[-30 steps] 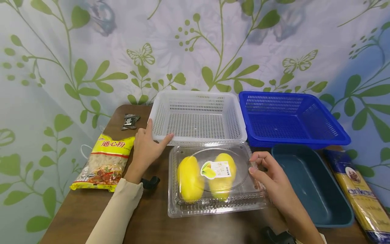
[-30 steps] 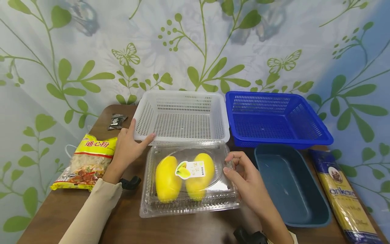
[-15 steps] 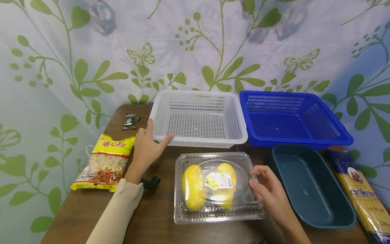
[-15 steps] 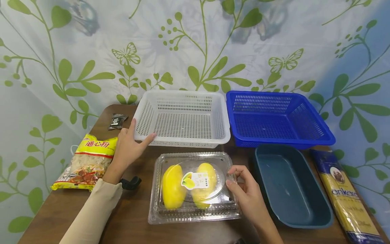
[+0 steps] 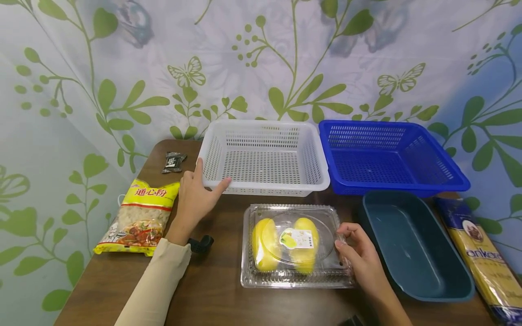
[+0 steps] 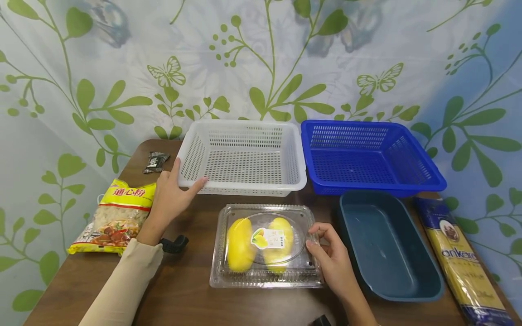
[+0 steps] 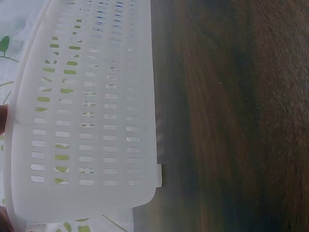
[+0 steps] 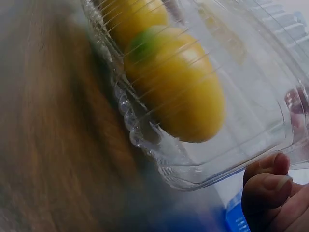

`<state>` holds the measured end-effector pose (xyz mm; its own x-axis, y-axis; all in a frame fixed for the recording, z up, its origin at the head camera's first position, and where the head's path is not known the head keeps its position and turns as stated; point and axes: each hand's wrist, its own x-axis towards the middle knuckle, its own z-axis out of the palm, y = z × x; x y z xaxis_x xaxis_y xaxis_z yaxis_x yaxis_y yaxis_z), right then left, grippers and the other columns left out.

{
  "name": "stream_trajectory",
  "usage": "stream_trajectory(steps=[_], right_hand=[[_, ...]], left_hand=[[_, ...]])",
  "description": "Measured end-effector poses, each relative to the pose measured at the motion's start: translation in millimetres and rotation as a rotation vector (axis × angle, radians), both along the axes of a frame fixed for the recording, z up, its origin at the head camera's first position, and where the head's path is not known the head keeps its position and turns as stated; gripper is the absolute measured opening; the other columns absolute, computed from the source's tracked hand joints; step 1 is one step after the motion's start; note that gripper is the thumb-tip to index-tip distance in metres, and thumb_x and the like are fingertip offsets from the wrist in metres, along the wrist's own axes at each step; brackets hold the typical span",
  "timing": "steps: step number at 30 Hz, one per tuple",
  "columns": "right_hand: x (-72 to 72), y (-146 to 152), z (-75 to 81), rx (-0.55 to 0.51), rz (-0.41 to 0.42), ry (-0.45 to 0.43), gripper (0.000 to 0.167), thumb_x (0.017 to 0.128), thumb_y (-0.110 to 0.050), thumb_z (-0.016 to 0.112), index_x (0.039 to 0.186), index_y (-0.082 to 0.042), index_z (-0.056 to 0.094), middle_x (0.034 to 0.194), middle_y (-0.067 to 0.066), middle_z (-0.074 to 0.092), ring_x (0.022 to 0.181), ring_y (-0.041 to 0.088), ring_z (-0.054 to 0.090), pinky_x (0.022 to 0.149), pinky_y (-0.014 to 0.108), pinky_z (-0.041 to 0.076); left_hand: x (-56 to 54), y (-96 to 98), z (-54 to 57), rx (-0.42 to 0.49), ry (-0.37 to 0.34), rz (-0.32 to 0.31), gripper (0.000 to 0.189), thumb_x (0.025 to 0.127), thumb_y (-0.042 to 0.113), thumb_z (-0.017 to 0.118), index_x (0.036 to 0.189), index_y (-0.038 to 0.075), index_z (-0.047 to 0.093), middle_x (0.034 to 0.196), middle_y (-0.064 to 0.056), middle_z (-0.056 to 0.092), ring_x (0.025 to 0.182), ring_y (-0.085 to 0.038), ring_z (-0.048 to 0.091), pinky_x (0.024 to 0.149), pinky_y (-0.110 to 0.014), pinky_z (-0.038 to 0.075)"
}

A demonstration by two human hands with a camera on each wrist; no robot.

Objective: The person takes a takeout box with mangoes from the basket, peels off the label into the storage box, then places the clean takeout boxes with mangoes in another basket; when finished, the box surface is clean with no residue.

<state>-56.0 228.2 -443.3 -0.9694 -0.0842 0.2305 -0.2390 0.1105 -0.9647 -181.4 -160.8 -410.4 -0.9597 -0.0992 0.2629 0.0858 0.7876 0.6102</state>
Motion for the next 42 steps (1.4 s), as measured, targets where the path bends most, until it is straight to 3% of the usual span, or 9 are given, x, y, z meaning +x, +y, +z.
stream_trajectory(steps=[16,25,31,36,40,42], right_hand=[[-4.7,-4,-4.7,0.089,-0.070,-0.021,0.024,0.097,0.008,0.057,0.119,0.000,0.052,0.097,0.006,0.051,0.055,0.017,0.051,0.048,0.032,0.045],[-4.3,-4,-4.5,0.127,-0.070,-0.032,0.024,0.100,0.003,0.057,0.122,-0.004,0.053,0.097,0.009,0.049,0.058,0.020,0.052,0.050,0.032,0.046],[-3.1,-3,-5.1,0.126,-0.069,-0.025,0.024,0.100,0.004,0.056,0.122,-0.004,0.053,0.097,0.011,0.048,0.056,0.020,0.051,0.049,0.032,0.046],[-1.4,-2,-4.5,0.111,-0.061,-0.019,0.024,0.099,0.006,0.056,0.122,-0.003,0.052,0.096,0.011,0.048,0.054,0.020,0.050,0.048,0.032,0.046],[-1.1,-2,-4.0,0.107,-0.056,-0.013,0.024,0.100,0.005,0.056,0.122,-0.002,0.052,0.095,0.010,0.048,0.055,0.020,0.050,0.047,0.032,0.046],[-1.2,-2,-4.2,0.108,-0.057,-0.012,0.023,0.100,0.005,0.056,0.122,-0.003,0.052,0.095,0.010,0.048,0.055,0.020,0.050,0.048,0.032,0.046]], left_hand=[[-2.8,-2.7,-0.5,0.016,-0.046,-0.006,0.109,0.088,0.069,0.064,0.164,0.006,0.017,0.117,-0.026,0.043,0.098,-0.035,0.039,0.073,-0.040,0.031],[0.2,-15.1,-7.2,0.070,-0.019,0.020,0.102,0.093,0.065,0.061,0.165,0.012,0.011,0.122,-0.027,0.046,0.102,-0.037,0.042,0.082,-0.047,0.035],[18.0,-22.9,-11.3,0.106,-0.038,0.022,0.090,0.100,0.055,0.054,0.166,0.013,0.008,0.129,-0.030,0.045,0.104,-0.039,0.043,0.086,-0.053,0.038],[44.8,-23.5,-9.8,0.146,0.082,-0.022,0.068,0.105,0.039,0.053,0.161,0.011,0.028,0.136,-0.026,0.048,0.112,-0.039,0.048,0.092,-0.056,0.040],[65.4,-12.2,-13.7,0.155,0.196,-0.100,0.043,0.103,0.022,0.057,0.143,0.006,0.053,0.113,-0.017,0.059,0.097,-0.032,0.053,0.084,-0.044,0.043],[73.0,-4.0,-17.5,0.146,0.225,-0.151,0.036,0.102,0.017,0.059,0.136,0.007,0.059,0.096,-0.009,0.056,0.086,-0.026,0.052,0.076,-0.037,0.041]])
